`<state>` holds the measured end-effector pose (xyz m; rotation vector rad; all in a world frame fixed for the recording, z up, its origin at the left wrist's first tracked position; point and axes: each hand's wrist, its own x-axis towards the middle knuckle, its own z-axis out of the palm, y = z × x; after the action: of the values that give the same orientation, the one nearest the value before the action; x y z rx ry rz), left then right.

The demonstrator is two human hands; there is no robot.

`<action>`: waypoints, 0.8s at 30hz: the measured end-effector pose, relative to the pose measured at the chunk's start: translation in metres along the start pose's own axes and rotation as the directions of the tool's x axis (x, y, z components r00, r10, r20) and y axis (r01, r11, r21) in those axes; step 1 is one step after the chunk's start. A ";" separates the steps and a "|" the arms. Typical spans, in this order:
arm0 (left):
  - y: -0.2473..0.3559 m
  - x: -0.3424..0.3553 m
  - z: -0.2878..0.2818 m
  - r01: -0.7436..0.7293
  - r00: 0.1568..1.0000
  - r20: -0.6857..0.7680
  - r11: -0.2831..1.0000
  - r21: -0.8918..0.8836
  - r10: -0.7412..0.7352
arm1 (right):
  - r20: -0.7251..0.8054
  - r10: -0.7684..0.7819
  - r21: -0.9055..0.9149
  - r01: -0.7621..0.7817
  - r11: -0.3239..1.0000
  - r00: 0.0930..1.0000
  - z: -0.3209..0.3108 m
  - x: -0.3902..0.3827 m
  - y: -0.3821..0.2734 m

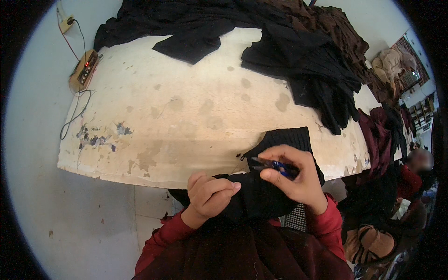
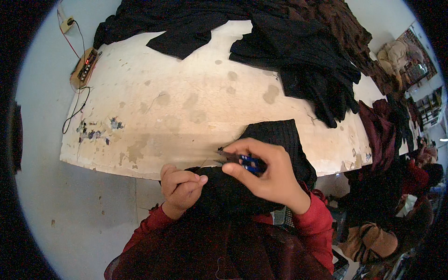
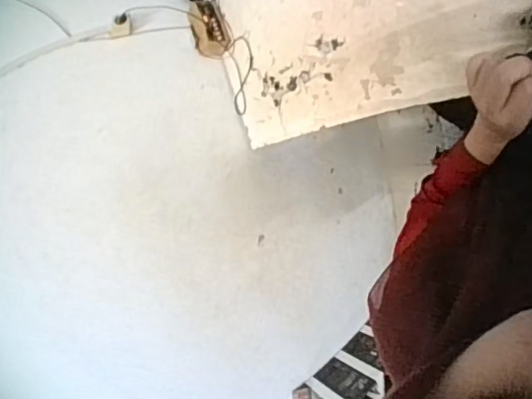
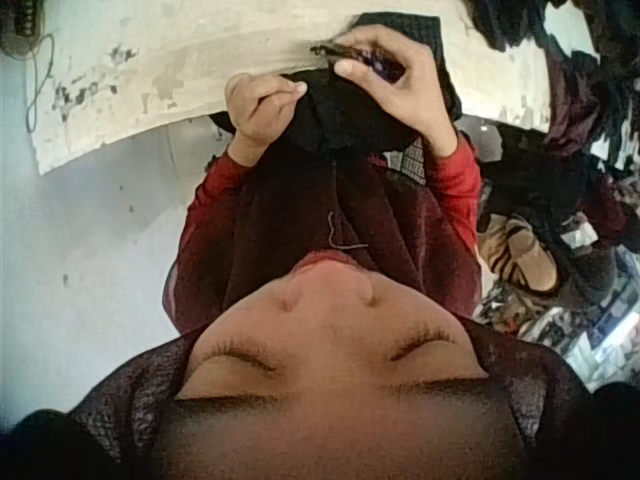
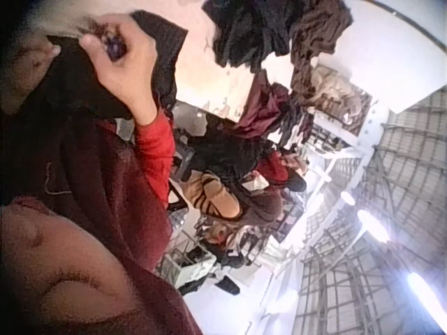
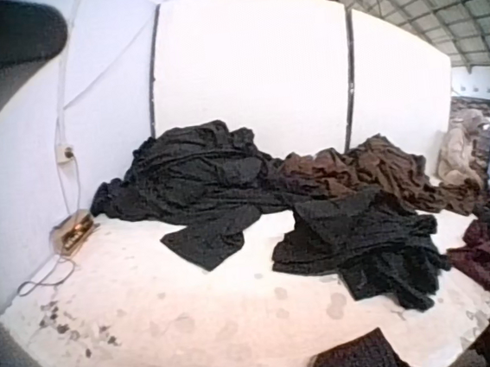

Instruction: The person uses a small blade to cut along the seams and edges of a black garment laid on a table. They repeatedly adjust the fabric, lift sections, and make precise cuts along the garment's length.

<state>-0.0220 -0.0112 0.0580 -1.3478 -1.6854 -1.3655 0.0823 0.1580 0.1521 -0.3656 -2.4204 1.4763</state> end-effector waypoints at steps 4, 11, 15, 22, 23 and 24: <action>-0.001 -0.002 0.000 -0.061 0.998 0.007 0.998 0.031 0.061 | 0.245 -0.124 0.082 0.106 0.991 0.962 0.015 0.010 0.017; -0.004 -0.004 -0.001 -0.022 1.000 -0.013 1.000 0.002 0.022 | -0.017 -0.015 0.417 0.021 0.909 1.000 -0.010 0.019 0.052; -0.012 0.014 0.000 0.018 0.998 -0.051 0.991 -0.135 -0.025 | 0.542 0.002 0.244 -0.160 0.957 0.840 0.007 -0.002 0.041; -0.021 0.126 -0.012 0.354 0.926 0.266 0.860 -0.367 -0.268 | 0.137 -0.281 -0.192 0.304 0.933 0.950 -0.057 0.058 -0.005; -0.024 0.150 -0.008 0.326 0.922 0.329 0.869 -0.373 -0.205 | -0.031 -0.346 -0.351 0.313 0.882 0.938 -0.077 0.075 -0.017; -0.039 0.171 0.003 0.168 0.931 0.360 0.943 -0.287 -0.056 | -0.133 -0.537 -0.479 0.421 0.770 0.833 -0.098 0.104 -0.029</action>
<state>-0.1128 0.0514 0.1948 -1.7842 -1.8517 -1.5867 0.0195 0.2623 0.2321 -0.0029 -2.3562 0.6180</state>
